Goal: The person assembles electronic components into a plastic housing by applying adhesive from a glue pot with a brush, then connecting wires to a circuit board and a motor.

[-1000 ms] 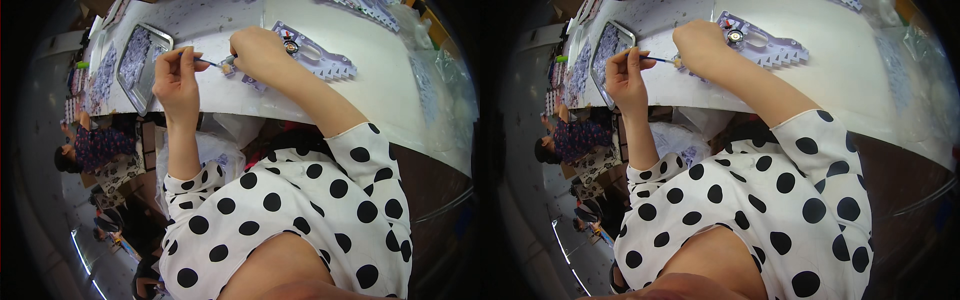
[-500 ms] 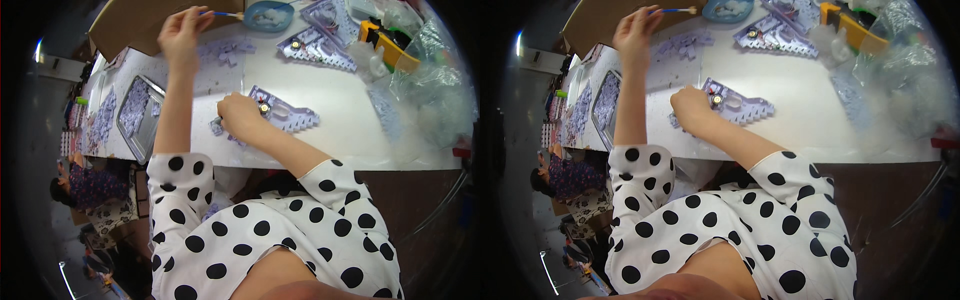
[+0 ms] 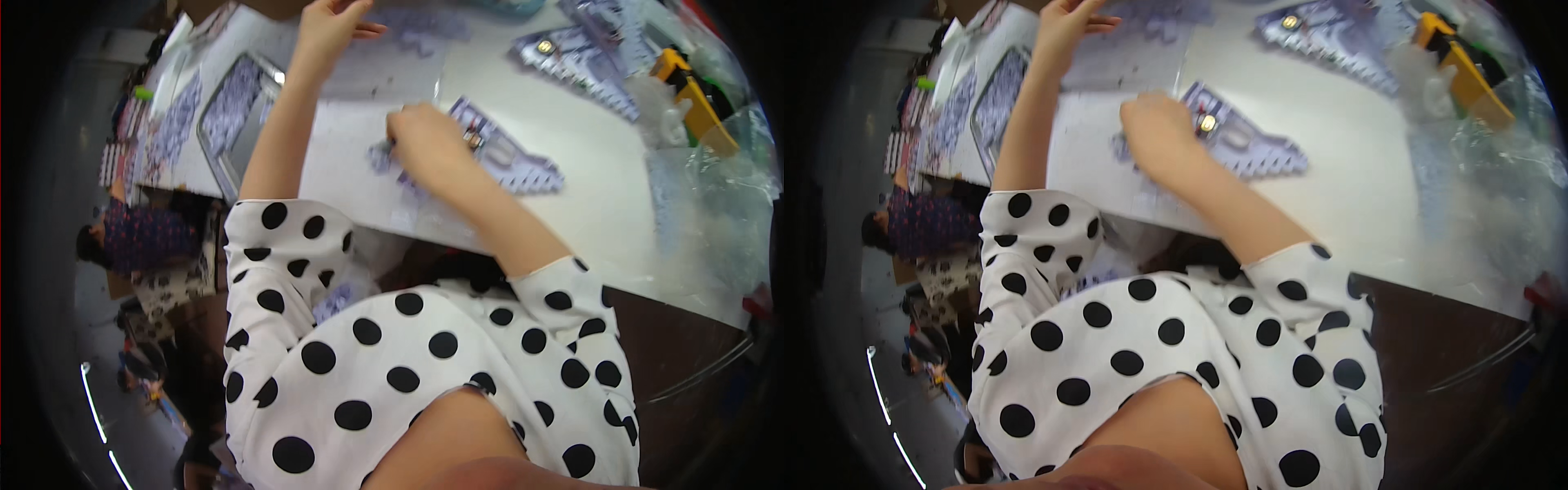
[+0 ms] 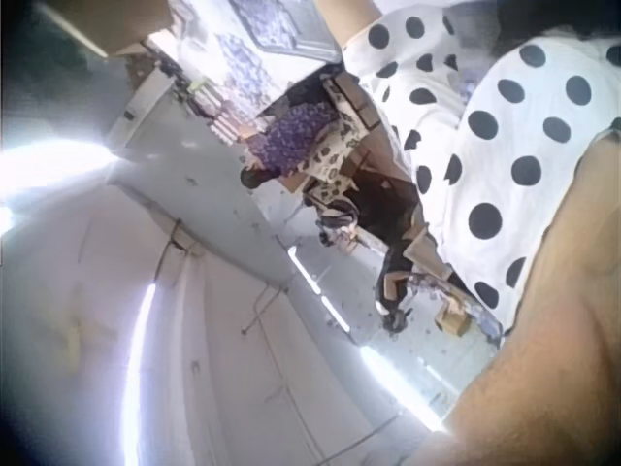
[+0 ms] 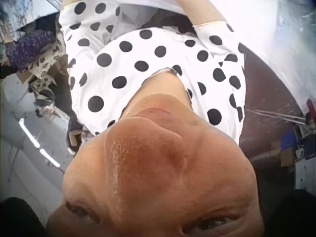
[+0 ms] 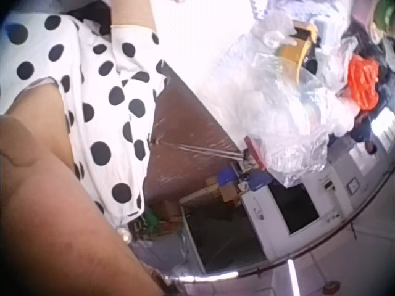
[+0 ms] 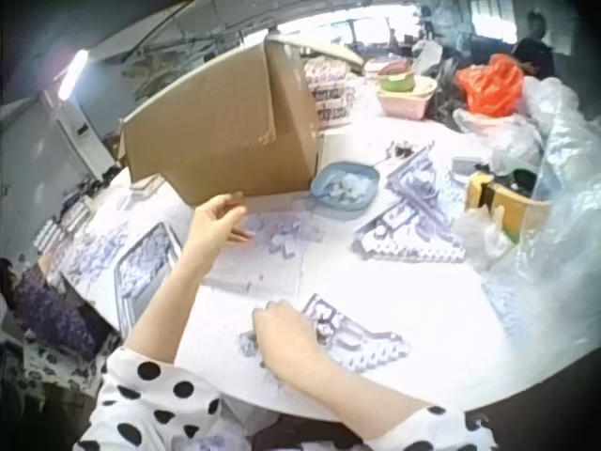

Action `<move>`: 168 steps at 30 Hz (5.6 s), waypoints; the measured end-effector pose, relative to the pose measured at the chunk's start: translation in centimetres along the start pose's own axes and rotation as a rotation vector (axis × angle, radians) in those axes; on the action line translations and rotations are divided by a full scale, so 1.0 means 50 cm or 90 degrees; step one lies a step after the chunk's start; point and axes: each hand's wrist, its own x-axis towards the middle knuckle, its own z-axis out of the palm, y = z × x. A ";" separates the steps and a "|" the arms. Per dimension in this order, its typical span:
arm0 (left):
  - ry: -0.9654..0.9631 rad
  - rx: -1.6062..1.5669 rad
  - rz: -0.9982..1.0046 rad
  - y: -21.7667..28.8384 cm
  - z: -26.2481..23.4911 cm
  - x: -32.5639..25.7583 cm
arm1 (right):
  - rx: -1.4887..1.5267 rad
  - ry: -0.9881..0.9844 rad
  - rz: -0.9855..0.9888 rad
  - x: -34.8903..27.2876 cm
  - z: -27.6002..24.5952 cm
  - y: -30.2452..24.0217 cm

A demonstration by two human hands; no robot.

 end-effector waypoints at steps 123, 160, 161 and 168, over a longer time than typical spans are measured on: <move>-0.088 0.626 0.297 -0.052 0.014 -0.465 | -0.045 0.122 -0.311 -0.034 -0.008 0.046; -0.027 0.225 0.215 -0.101 0.000 -0.402 | 0.069 0.272 -0.097 -0.267 -0.160 0.146; 0.000 0.190 0.214 -0.105 -0.001 -0.396 | 0.042 0.272 -0.053 -0.286 -0.144 0.161; -0.045 -0.111 0.219 0.062 0.092 -0.386 | -0.009 0.282 0.005 -0.311 -0.118 0.162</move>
